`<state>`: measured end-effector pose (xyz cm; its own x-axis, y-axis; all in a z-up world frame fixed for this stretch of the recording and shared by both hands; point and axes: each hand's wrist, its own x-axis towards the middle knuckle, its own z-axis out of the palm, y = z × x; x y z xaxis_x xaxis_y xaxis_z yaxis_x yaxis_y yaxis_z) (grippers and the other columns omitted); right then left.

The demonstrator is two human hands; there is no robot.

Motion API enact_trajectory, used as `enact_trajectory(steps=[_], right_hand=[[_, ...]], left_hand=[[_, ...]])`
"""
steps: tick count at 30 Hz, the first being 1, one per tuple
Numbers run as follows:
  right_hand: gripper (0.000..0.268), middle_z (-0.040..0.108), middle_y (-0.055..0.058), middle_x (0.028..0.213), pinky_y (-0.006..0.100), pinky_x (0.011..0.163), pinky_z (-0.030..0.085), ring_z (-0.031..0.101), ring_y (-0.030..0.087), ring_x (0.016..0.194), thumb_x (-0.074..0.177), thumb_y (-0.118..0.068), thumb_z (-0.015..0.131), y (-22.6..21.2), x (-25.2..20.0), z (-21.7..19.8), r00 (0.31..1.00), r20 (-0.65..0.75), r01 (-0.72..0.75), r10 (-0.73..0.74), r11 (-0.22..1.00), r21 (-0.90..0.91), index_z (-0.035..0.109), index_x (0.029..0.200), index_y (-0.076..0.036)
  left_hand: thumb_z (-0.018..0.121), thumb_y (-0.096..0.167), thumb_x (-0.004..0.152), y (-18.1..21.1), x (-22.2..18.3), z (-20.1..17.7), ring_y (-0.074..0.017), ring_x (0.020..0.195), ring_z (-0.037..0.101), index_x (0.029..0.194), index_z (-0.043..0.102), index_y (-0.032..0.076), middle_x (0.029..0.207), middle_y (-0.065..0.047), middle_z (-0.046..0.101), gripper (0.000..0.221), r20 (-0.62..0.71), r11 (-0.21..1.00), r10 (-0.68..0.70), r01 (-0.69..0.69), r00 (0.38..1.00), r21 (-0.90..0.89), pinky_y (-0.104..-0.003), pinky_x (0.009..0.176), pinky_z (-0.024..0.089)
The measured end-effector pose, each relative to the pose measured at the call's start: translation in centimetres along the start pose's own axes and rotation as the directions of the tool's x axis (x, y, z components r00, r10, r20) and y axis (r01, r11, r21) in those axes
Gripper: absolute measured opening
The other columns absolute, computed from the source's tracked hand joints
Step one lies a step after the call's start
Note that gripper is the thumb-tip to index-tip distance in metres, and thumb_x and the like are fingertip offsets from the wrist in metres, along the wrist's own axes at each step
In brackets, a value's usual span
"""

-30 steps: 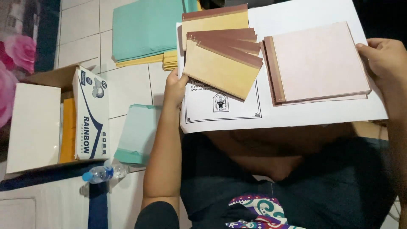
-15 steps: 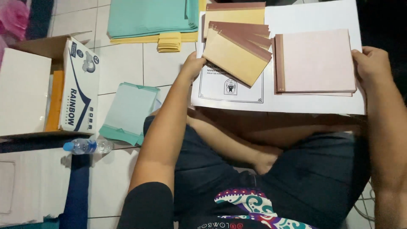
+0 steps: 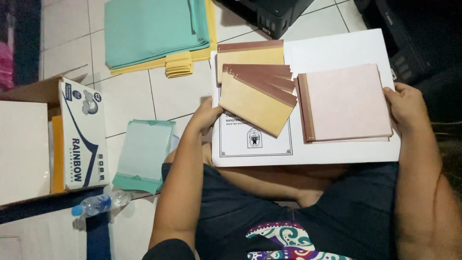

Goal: The person sits on the floor and repeatedly folds small rectangular paper sheets in half by hand. They handle the sheets one at a time, aligning edges and pressing the crease before stacking them. The person occasionally lifts and adjusts the stack of folded papers.

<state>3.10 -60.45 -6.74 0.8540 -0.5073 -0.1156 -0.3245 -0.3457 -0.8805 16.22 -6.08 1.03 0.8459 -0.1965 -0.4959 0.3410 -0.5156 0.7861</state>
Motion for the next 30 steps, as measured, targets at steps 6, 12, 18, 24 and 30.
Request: enact_trajectory(steps=[6,12,18,24,30], right_hand=[[0.029,0.068,0.020,0.106,0.024,0.069,0.050,0.064,0.017,0.083,0.115,-0.006,0.054,-1.4,-0.2,0.8,1.000,0.026,0.011,-0.011,1.000,-0.001,0.059,0.138,0.011],[0.027,0.068,0.024,0.106,0.036,0.073,0.052,0.064,0.028,0.087,0.111,0.000,0.063,-2.9,-1.7,1.2,0.974,-0.089,0.172,-0.207,0.940,-0.295,0.064,0.134,0.015],[0.036,0.062,0.025,0.119,0.046,0.086,0.051,0.058,0.035,0.106,0.108,-0.001,0.064,-15.8,-10.0,4.7,0.916,0.028,0.331,-0.401,0.715,-0.616,0.059,0.142,0.010],[0.043,0.070,0.018,0.116,0.046,0.087,0.054,0.069,0.039,0.106,0.085,-0.012,0.071,-19.3,-14.3,14.1,0.679,0.530,0.721,-0.508,0.598,-0.349,0.066,0.126,-0.003],[0.040,0.066,0.017,0.124,0.041,0.087,0.055,0.068,0.036,0.111,0.087,-0.014,0.070,-19.9,-15.0,15.2,0.753,0.539,0.630,-0.378,0.652,-0.423,0.067,0.126,-0.007]], left_hand=[[0.061,0.023,0.091,0.3,-1.3,-0.1,-0.0207,0.089,0.072,0.128,0.063,-0.001,0.107,-0.017,0.074,0.044,-0.015,0.995,-0.071,0.070,0.997,-0.064,-0.028,0.072,0.057],[0.045,-0.010,0.078,1.1,-1.6,2.3,-0.0351,0.119,0.054,0.140,0.041,0.000,0.128,-0.019,0.057,0.062,-0.520,0.766,0.638,-0.402,0.567,0.502,-0.047,0.106,0.040],[0.059,0.023,0.095,1.9,-1.3,4.6,-0.0423,0.118,0.056,0.146,0.034,-0.010,0.130,-0.029,0.057,0.066,-0.420,0.805,0.559,-0.346,0.715,0.481,-0.049,0.104,0.043],[0.064,0.026,0.092,2.0,-1.7,4.5,-0.0438,0.113,0.059,0.147,0.031,-0.004,0.119,-0.025,0.060,0.071,-0.413,0.905,0.378,-0.236,0.829,0.354,-0.055,0.097,0.046],[0.072,0.038,0.090,1.9,-1.5,4.0,-0.0397,0.109,0.067,0.139,0.044,0.007,0.114,-0.018,0.069,0.065,-0.350,0.957,0.227,-0.142,0.909,0.251,-0.049,0.091,0.053]])
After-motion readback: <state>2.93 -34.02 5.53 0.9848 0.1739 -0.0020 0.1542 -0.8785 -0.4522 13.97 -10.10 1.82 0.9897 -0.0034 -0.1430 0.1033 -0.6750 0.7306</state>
